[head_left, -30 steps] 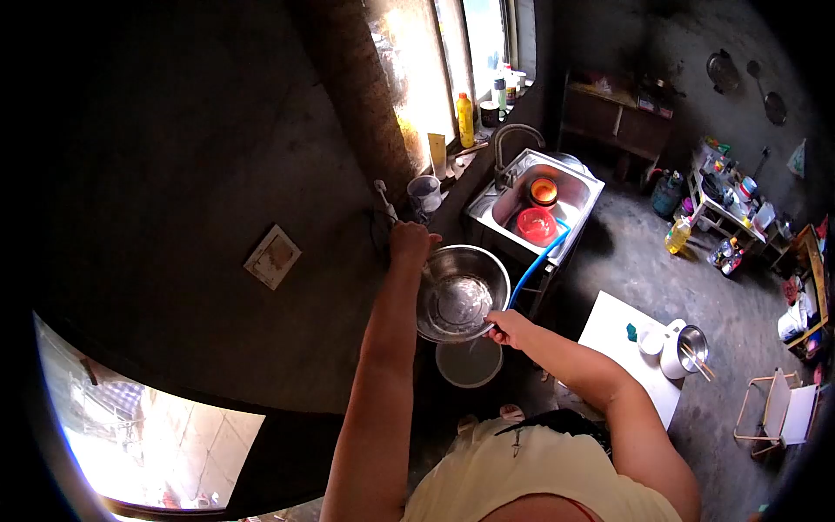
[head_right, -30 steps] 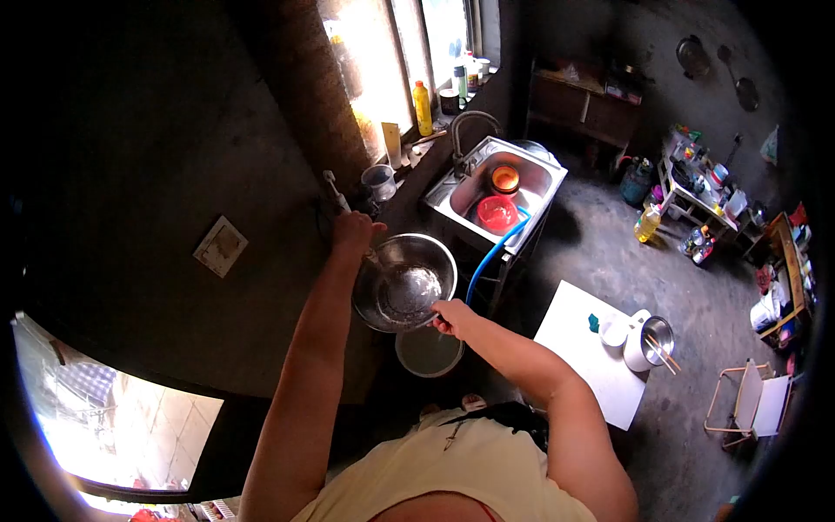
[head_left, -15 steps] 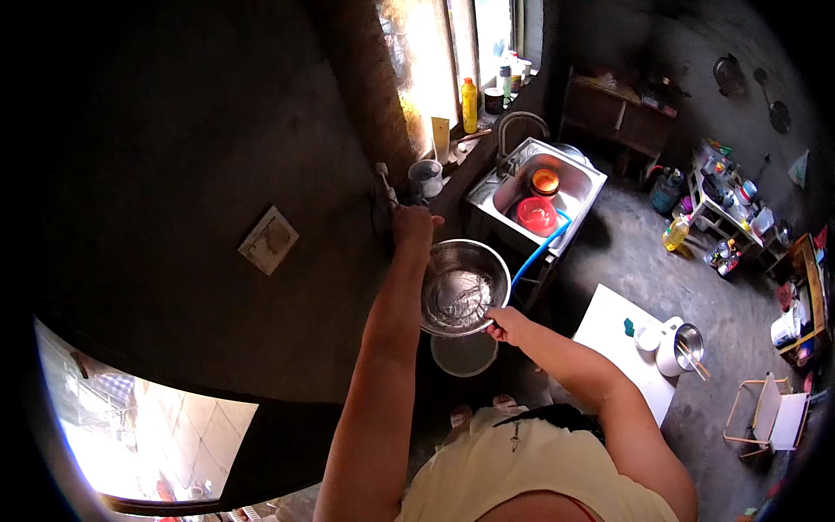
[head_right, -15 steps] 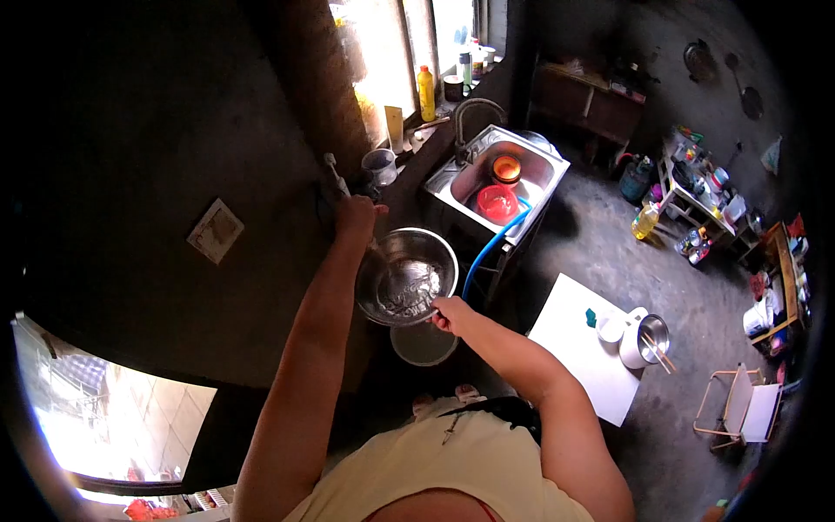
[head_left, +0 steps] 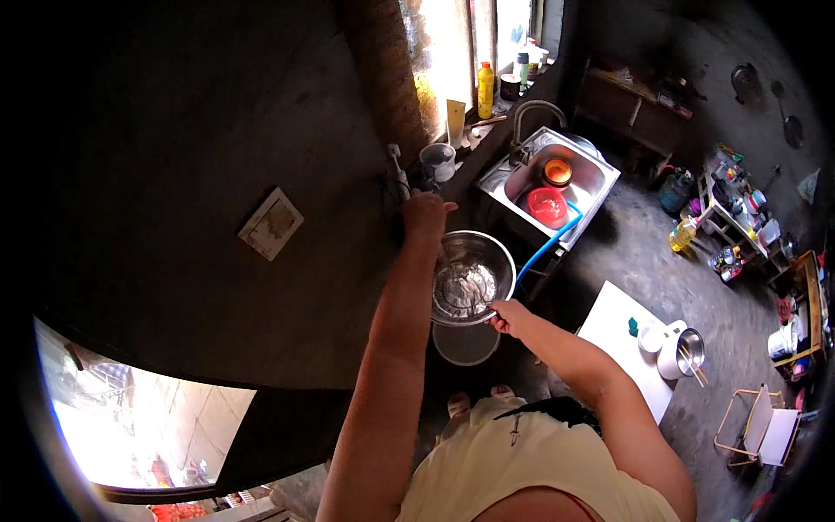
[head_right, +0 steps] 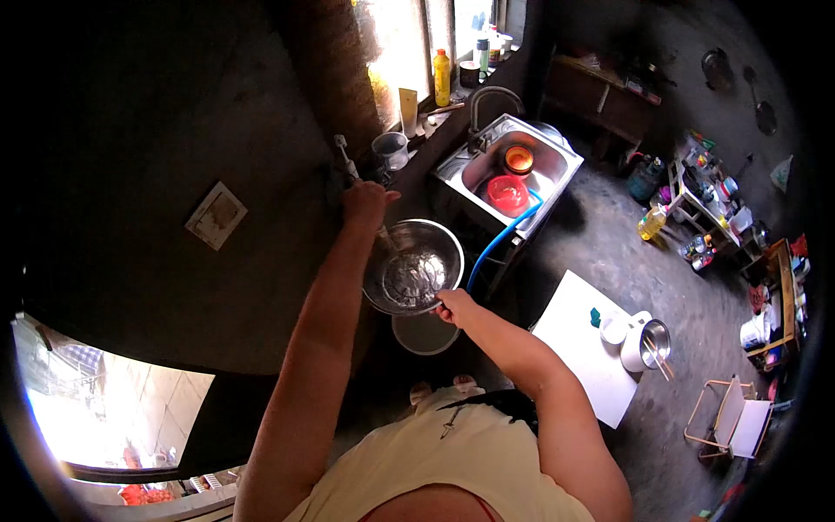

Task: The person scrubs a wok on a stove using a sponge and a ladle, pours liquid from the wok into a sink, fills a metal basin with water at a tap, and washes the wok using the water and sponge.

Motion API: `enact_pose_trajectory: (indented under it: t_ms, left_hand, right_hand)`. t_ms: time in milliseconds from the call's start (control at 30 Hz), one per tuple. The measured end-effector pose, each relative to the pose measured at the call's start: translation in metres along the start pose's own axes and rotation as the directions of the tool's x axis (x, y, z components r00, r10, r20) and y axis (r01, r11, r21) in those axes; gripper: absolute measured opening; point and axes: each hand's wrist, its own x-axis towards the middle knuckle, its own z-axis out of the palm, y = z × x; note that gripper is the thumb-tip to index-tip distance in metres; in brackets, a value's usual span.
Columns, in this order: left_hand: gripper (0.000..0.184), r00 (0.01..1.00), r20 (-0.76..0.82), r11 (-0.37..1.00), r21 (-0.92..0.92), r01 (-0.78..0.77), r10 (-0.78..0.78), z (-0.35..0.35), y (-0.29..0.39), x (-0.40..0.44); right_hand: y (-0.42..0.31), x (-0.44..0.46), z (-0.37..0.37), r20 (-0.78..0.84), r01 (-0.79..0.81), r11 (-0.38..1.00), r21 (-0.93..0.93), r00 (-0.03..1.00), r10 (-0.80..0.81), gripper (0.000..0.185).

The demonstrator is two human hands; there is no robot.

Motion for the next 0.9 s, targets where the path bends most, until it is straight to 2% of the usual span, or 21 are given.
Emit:
enact_pose_trajectory:
  t_ms: [167, 233, 367, 733, 900]
  left_hand:
    - [0.05, 1.0, -0.018, 1.0, -0.013, -0.022, 0.022, 0.005, 0.0, 0.002]
    - [0.048, 0.997, -0.074, 1.0, 0.0, 0.031, -0.031, 0.006, 0.003, 0.001]
    - [0.052, 0.999, -0.031, 0.999, -0.02, 0.028, -0.029, 0.003, 0.004, 0.002]
    - [0.048, 0.991, -0.13, 0.997, -0.057, -0.042, 0.034, 0.007, -0.001, -0.001]
    - [0.047, 0.994, -0.109, 0.997, -0.067, -0.029, 0.022, 0.007, 0.0, -0.001]
  right_hand:
    - [0.001, 0.001, 0.003, 0.013, -0.002, 1.0, 0.003, 1.0, 0.002, 0.018]
    - [0.001, 0.002, 0.006, -0.051, -0.006, 1.0, 0.025, 0.999, 0.007, 0.016]
    - [0.002, 0.007, 0.006, -0.031, -0.014, 1.0, 0.027, 0.999, 0.015, 0.016]
    - [0.004, 0.017, 0.011, 0.012, -0.022, 0.997, 0.072, 1.0, 0.021, 0.017]
    - [0.008, 0.019, 0.01, -0.021, -0.017, 0.997, 0.072, 1.0, 0.018, 0.017]
